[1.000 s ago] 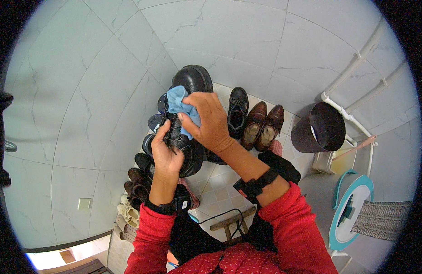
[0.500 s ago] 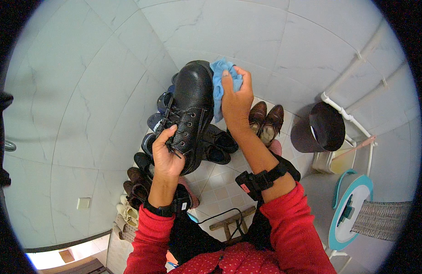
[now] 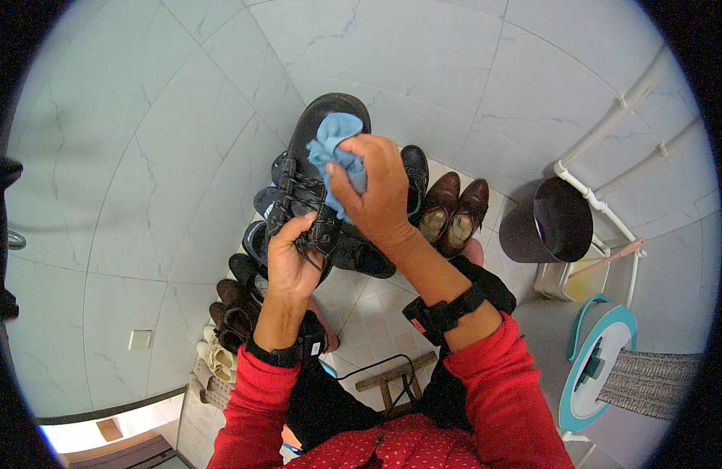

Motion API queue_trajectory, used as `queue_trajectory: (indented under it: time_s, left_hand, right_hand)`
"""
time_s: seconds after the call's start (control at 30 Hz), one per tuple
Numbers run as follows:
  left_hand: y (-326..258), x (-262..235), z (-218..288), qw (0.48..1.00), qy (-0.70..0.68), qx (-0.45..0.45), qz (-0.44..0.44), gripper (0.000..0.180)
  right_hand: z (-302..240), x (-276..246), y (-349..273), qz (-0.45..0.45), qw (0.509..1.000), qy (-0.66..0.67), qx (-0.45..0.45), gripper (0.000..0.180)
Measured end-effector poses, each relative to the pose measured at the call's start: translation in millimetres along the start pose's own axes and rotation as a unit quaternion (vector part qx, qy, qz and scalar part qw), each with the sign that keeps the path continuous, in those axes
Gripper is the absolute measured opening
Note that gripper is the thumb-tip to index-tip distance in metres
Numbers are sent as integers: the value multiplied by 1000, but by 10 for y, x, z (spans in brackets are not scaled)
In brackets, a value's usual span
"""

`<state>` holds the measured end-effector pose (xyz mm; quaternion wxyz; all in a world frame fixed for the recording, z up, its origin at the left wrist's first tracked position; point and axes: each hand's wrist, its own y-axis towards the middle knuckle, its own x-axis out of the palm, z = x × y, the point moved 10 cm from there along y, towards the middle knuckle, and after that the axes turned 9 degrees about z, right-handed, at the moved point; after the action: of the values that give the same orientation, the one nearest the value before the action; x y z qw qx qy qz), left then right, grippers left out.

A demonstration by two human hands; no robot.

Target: The person wipes a black shoe with a blue cloth, rotating it to clean the upper, sides, and heel. The shoe is held in one hand while the other hand scrubs the surface. The person remains seated on the floor throughout.

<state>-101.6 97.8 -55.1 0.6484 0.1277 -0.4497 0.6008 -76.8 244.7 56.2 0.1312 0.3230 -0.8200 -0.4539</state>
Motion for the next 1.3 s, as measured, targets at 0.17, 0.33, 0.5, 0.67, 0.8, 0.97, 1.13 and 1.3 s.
queue_trajectory:
  time_s: [0.17, 0.33, 0.5, 0.67, 0.8, 0.97, 1.13, 1.3]
  left_hand:
    - [-78, 81, -28, 999, 38, 4, -22, 27]
    - [-89, 73, 31, 996, 82, 45, -9, 31]
    - [-106, 85, 46, 989, 126, 83, -5, 36]
    - [-136, 113, 22, 985, 146, 87, -15, 37]
    - [-153, 114, 43, 977, 178, 114, -8, 40]
    - [-171, 99, 80, 966, 218, 140, 0, 41]
    - [-93, 26, 0, 997, 75, 33, 8, 34]
    - [-7, 11, 15, 995, -88, -43, 20, 28]
  right_hand:
    - [318, -203, 133, 85, 991, -71, 76, 26]
    - [783, -404, 49, 191, 933, 35, 303, 27]
    - [224, -299, 214, 89, 994, -30, 59, 31]
    - [12, -235, 254, 74, 993, -68, -57, 39]
    - [45, -263, 274, 89, 992, -72, -47, 42]
    - [235, -320, 259, 96, 990, -91, 43, 40]
    - [617, -365, 184, 124, 969, -39, 210, 37]
    - [641, -354, 110, 123, 961, -15, 248, 38]
